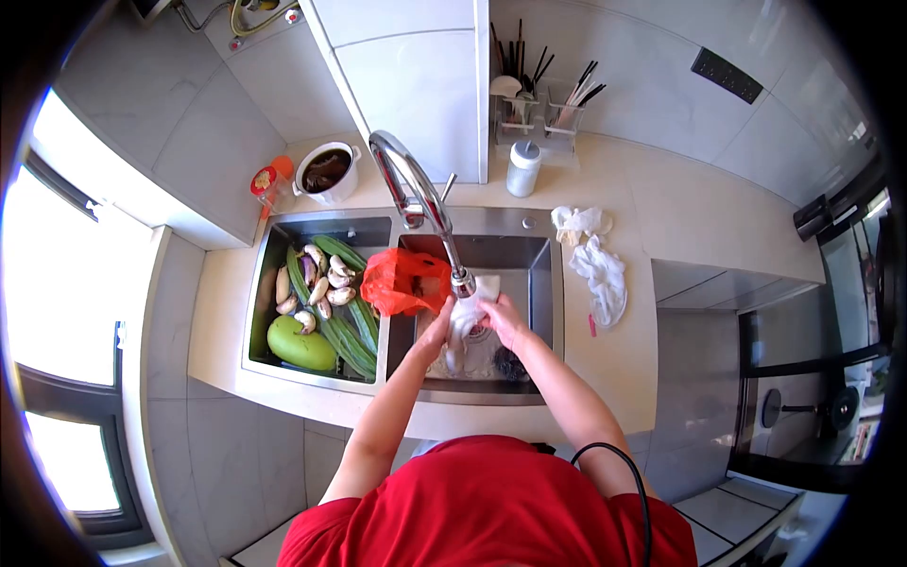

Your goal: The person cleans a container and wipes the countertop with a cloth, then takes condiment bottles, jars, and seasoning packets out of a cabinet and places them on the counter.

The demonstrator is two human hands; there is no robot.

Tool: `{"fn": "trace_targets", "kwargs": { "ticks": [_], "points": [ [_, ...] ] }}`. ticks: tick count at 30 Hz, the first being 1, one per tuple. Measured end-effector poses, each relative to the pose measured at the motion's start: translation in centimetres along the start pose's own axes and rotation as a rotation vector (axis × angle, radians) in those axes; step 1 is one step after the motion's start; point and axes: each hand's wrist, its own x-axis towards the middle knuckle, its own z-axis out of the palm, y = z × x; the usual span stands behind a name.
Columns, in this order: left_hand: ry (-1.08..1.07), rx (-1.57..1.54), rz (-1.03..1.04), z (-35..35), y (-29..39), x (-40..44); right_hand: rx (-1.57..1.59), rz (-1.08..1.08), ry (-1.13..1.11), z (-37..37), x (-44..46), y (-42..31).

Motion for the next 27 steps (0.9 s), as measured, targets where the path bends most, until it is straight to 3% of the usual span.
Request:
{"fn": "trace_targets", "kwargs": {
  "ticks": [2, 3, 5, 7, 9, 10, 13, 15, 17, 18, 23, 25, 26, 27],
  "points": [
    [-0.196, -0.247, -0.009, -0.2, -0.1, 1.1, 0.116, -0.071, 0.003, -0.8, 1.1, -0.2],
    [-0.195, -0.25, -0.013, 0.1, -0.1, 1.1, 0.116, -0.066, 0.005, -1.0, 1.2, 0.4],
    [-0.326, -0.606, -0.066, 1.0, -0.1, 1.2, -0.06, -0.262, 0.106, -1.3, 0.8, 1.9],
    [-0.283, -0.651, -0.063, 1.7, -0.1, 1.7, -0.128, -0.265, 0.075, -1.2, 0.0, 3.0],
    [-0.333, -0.708, 0.023, 0.5, -2.1, 4.3, -0.892, -0.779, -0.011, -1.0, -1.5, 3.3],
    [-0.236, -0.677, -0.003, -0.5, -3.6, 6.0, -1.104, -0.844, -0.005, -0.9, -2.7, 3.1],
    [-0.112, -0.605, -0.067, -1.4, -5.8, 7.1, -0.874, -0.719, -0.199, -1.8, -1.9, 2.6],
    [-0.227, -0.634, -0.066, -1.6, -6.0, 6.7, -0.731, -0.423, -0.071, -3.0, -0.8, -0.7],
    [-0.134, -0.54, -0.031, -1.0, -5.7, 5.5, -0.66, -0.479, -0.026, -4.3, 2.8, -2.7],
    [-0.065, -0.5, -0.111, -1.3, -6.2, 5.6, -0.661, -0.474, -0.009, -4.2, 4.4, -4.0],
    [-0.043, -0.323, -0.13, 0.4, -3.9, 0.0, -0.731, -0.485, 0.036, -1.0, 14.2, -8.4],
    [-0.088, -0.303, -0.173, 0.4, -3.8, -1.6, -0.732, -0.491, 0.017, 1.6, 17.1, -10.1],
    [-0.075, -0.347, -0.155, 0.0, -4.8, -1.5, -0.758, -0.5, -0.135, 3.0, 18.2, -11.3],
    [-0.064, -0.355, -0.147, -0.5, -5.0, -1.7, -0.759, -0.5, -0.152, 4.4, 18.5, -11.7]
  ]
}}
